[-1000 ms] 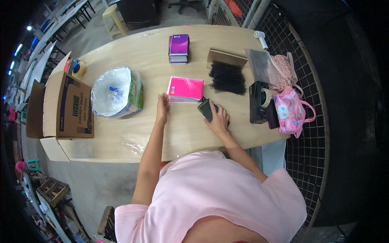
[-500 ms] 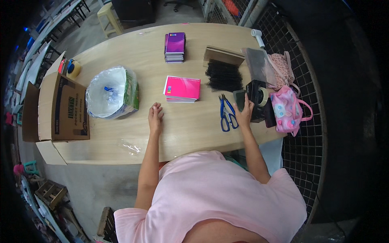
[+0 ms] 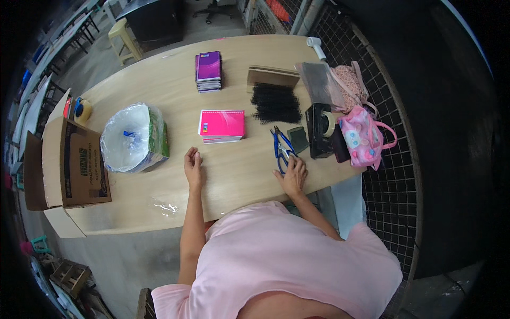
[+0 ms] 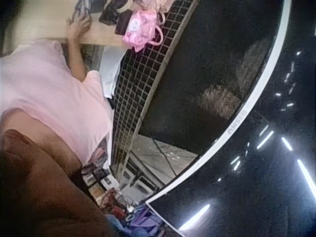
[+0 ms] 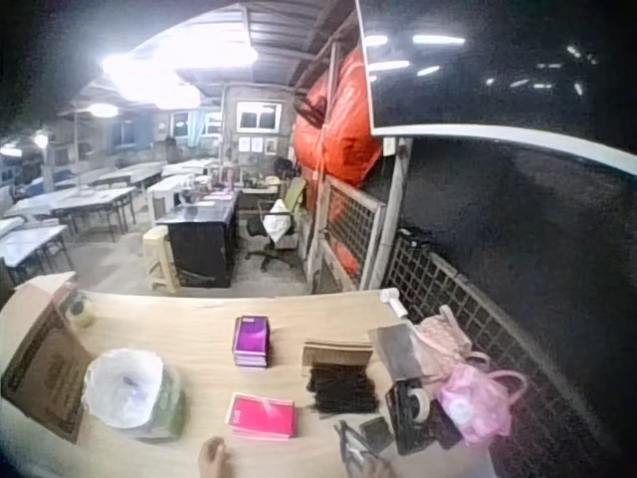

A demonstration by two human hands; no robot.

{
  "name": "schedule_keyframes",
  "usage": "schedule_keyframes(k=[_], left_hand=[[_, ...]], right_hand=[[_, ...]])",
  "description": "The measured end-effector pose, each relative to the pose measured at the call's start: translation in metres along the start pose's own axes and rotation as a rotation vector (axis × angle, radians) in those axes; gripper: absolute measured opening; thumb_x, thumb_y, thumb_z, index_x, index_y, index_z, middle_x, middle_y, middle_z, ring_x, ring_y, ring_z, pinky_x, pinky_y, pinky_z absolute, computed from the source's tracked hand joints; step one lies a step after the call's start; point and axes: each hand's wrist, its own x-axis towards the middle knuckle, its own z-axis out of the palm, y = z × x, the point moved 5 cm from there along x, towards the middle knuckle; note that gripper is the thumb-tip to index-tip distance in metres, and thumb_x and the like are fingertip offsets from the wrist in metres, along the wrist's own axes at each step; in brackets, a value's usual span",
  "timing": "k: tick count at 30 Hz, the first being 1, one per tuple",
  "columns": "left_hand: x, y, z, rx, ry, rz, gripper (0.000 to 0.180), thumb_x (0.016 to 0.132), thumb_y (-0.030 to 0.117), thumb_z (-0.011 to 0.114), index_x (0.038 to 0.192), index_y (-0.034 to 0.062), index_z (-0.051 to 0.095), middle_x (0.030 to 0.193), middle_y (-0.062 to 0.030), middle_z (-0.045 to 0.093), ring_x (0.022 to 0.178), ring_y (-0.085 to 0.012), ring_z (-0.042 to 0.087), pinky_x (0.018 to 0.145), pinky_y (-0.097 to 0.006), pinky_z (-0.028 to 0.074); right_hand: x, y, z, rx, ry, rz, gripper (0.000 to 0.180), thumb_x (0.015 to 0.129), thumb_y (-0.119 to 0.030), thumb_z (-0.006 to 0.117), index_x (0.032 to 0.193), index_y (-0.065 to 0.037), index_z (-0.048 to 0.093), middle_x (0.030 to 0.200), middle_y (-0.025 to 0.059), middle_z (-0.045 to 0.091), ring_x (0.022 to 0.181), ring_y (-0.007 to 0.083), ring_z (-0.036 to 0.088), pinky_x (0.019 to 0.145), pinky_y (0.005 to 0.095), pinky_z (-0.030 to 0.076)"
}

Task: The person assembles notebooks by hand, threading a wire coil through the punched holes of small pink and purple paper stacks and using pliers to clip the excess wire and secure the binding.

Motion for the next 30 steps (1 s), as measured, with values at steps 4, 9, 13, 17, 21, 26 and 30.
schedule_keyframes(k=[4,9,13,17,21,26,30], left_hand=[[-0.001,0.004,0.002,0.036,-0.009,0.004,0.046,0.101,0.023,0.058,0.139,0.0010,0.045,0.135,-0.0088,0.055,0.113,-0.0131,0.054,0.091,-0.026,0.045],[-0.002,0.007,0.004,-0.003,0.005,0.004,0.046,0.099,0.015,0.059,0.139,-0.0014,0.044,0.133,-0.0116,0.055,0.116,-0.0161,0.054,0.094,-0.027,0.045],[-0.002,0.002,0.003,-0.048,0.029,0.006,0.045,0.099,0.012,0.058,0.139,-0.0007,0.045,0.134,-0.0120,0.055,0.117,-0.0164,0.054,0.094,-0.027,0.046],[-0.002,0.002,-0.002,-0.022,0.028,0.054,0.042,0.099,0.015,0.060,0.137,0.0024,0.047,0.132,-0.0094,0.056,0.115,-0.0153,0.054,0.091,-0.029,0.047],[-0.020,0.025,0.012,0.233,0.184,0.113,0.027,0.095,0.013,0.063,0.119,0.0022,0.057,0.110,-0.0087,0.062,0.102,-0.0150,0.060,0.084,-0.030,0.050],[-0.075,0.122,0.163,0.314,-0.285,0.350,0.030,0.081,0.016,0.072,0.106,0.0052,0.061,0.094,-0.0067,0.062,0.089,-0.0201,0.061,0.079,-0.033,0.051],[-0.027,0.117,0.331,-0.252,-0.649,-0.189,0.044,0.088,0.019,0.072,0.126,0.0045,0.056,0.104,-0.0057,0.062,0.096,-0.0167,0.058,0.083,-0.029,0.050]], right_hand=[[0.010,0.020,-0.001,0.059,-0.100,0.060,0.075,0.075,-0.045,0.077,0.133,-0.009,0.047,0.120,0.0195,0.054,0.114,0.0395,0.050,0.094,0.0586,0.040],[0.004,0.021,-0.040,1.564,-1.192,0.719,0.061,0.087,-0.058,0.061,0.130,-0.014,0.057,0.103,0.0124,0.064,0.094,0.0326,0.064,0.080,0.0528,0.052],[0.027,-0.012,-0.134,1.981,-1.088,0.500,0.052,0.094,-0.046,0.056,0.137,-0.016,0.052,0.108,0.0096,0.064,0.092,0.0274,0.063,0.076,0.0483,0.055],[0.117,0.035,-0.153,1.276,-0.445,0.199,0.060,0.093,-0.041,0.061,0.147,-0.020,0.043,0.122,0.0023,0.057,0.097,0.0205,0.060,0.076,0.0428,0.054],[0.203,0.116,-0.144,1.073,-0.230,0.327,0.063,0.090,-0.040,0.064,0.148,-0.024,0.042,0.112,-0.0012,0.057,0.094,0.0166,0.057,0.073,0.0405,0.051],[0.213,0.122,-0.155,1.417,-0.152,0.366,0.044,0.093,-0.040,0.061,0.133,-0.023,0.054,0.101,-0.0010,0.063,0.091,0.0165,0.060,0.079,0.0440,0.051],[0.194,0.110,-0.138,1.811,-0.036,0.426,0.029,0.094,-0.038,0.061,0.117,-0.022,0.061,0.101,0.0006,0.068,0.093,0.0175,0.063,0.079,0.0405,0.053]])
